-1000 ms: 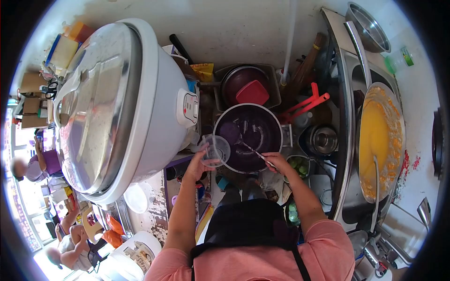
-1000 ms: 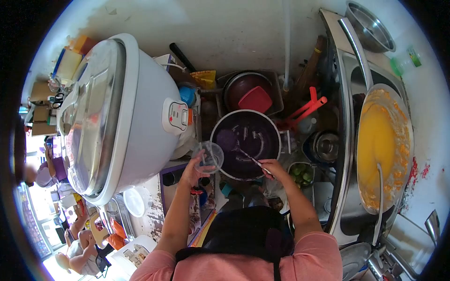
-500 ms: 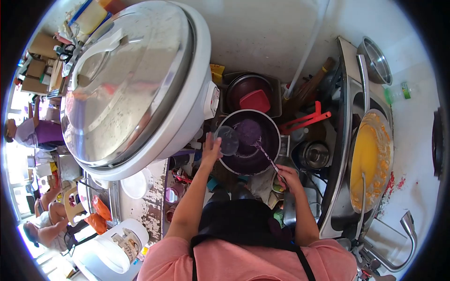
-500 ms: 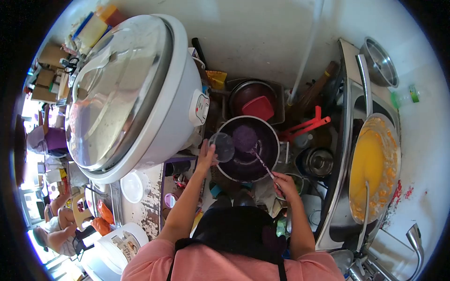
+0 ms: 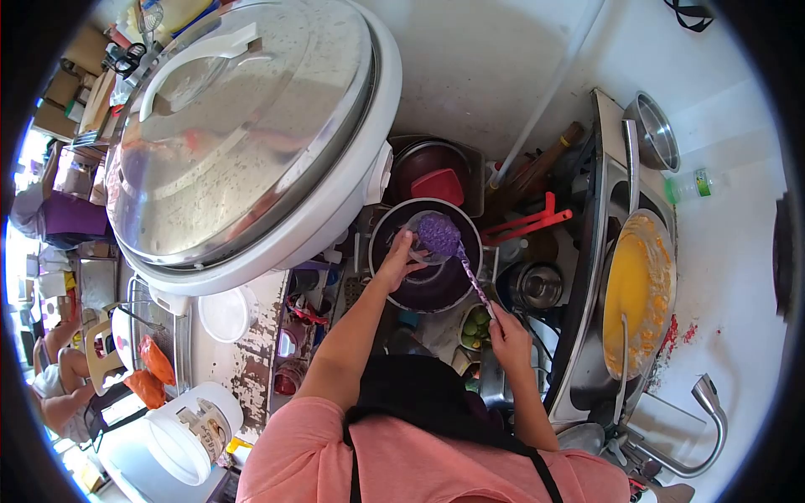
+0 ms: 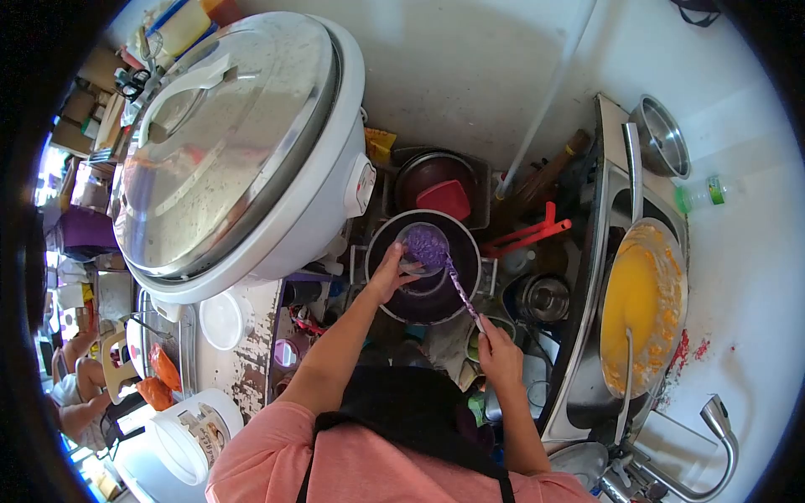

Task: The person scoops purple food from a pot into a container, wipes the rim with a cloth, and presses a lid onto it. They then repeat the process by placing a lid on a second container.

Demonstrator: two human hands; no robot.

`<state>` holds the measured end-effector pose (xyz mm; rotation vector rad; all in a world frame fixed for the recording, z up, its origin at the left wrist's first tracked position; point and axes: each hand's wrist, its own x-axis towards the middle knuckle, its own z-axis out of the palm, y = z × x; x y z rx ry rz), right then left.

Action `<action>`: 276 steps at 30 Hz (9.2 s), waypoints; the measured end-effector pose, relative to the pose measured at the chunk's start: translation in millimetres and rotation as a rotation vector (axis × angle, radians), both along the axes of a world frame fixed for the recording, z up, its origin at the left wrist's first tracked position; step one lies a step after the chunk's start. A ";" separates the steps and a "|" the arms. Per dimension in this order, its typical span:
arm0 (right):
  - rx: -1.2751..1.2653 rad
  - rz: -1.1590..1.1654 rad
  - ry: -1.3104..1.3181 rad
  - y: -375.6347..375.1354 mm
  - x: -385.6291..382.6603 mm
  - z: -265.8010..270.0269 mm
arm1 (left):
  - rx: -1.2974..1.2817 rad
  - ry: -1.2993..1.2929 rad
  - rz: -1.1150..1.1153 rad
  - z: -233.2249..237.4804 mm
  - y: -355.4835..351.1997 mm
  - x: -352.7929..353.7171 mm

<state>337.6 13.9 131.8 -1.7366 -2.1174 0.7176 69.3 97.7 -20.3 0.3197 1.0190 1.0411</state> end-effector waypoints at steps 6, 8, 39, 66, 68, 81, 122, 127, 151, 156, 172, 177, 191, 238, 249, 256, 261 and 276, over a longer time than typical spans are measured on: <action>0.067 0.055 -0.229 -10.4 -10.1 30.7 | 0.059 -0.069 -0.007 3.7 1.4 -0.2; 0.101 0.064 -0.238 -12.8 -10.8 32.7 | 0.069 -0.061 -0.005 9.2 1.5 -2.1; 0.060 0.040 -0.295 -17.5 -23.6 35.9 | 0.000 -0.076 0.092 7.1 -16.5 -1.6; 0.057 0.050 -0.208 -7.6 -28.3 28.5 | 0.019 -0.057 0.111 4.4 -12.4 -12.9; 0.030 0.032 -0.185 -9.7 -29.7 29.3 | 0.028 -0.063 0.098 3.2 -16.5 -14.5; 0.029 0.073 -0.182 -2.9 -29.4 26.5 | 0.035 -0.062 0.113 1.5 -18.5 -18.1; -0.076 0.010 -0.080 3.3 -29.1 19.2 | 0.002 -0.037 0.144 -5.9 -23.1 -25.5; -0.105 -0.021 0.016 8.5 -21.0 14.0 | 0.013 -0.032 0.118 -4.0 -22.1 -28.2; -0.420 -0.126 -0.027 44.5 19.0 -91.4 | 0.021 0.063 0.216 -16.0 -62.8 -66.9; -0.348 0.015 -0.425 97.9 -44.6 -161.8 | 0.006 0.064 0.298 4.0 -91.7 -80.4; -0.282 0.422 -0.604 90.8 -36.8 -140.2 | -0.155 -0.068 0.114 -36.3 -113.6 -122.0; -0.269 0.280 -0.558 120.9 -42.0 -188.6 | -0.190 -0.103 0.044 -28.1 -102.7 -127.9; -0.284 0.378 -0.635 136.5 -47.6 -145.2 | -0.182 -0.174 -0.014 -34.1 -90.9 -125.2; -0.370 0.236 -0.592 143.1 -4.8 -149.8 | -0.141 -0.087 -0.159 -6.5 -69.6 -114.8; -0.406 0.447 -0.555 105.9 -22.0 -130.1 | -0.172 -0.085 -0.094 -40.8 -75.3 -132.5; -0.283 0.292 -0.539 154.8 -34.7 -169.8 | -0.190 -0.086 -0.094 -50.4 -74.5 -138.5; -0.291 0.530 -0.570 111.8 -39.4 -171.9 | -0.191 -0.097 -0.109 -46.4 -73.4 -140.5; -0.343 0.621 -0.835 190.8 -9.8 -153.6 | -0.149 -0.136 -0.198 -17.6 -69.5 -123.9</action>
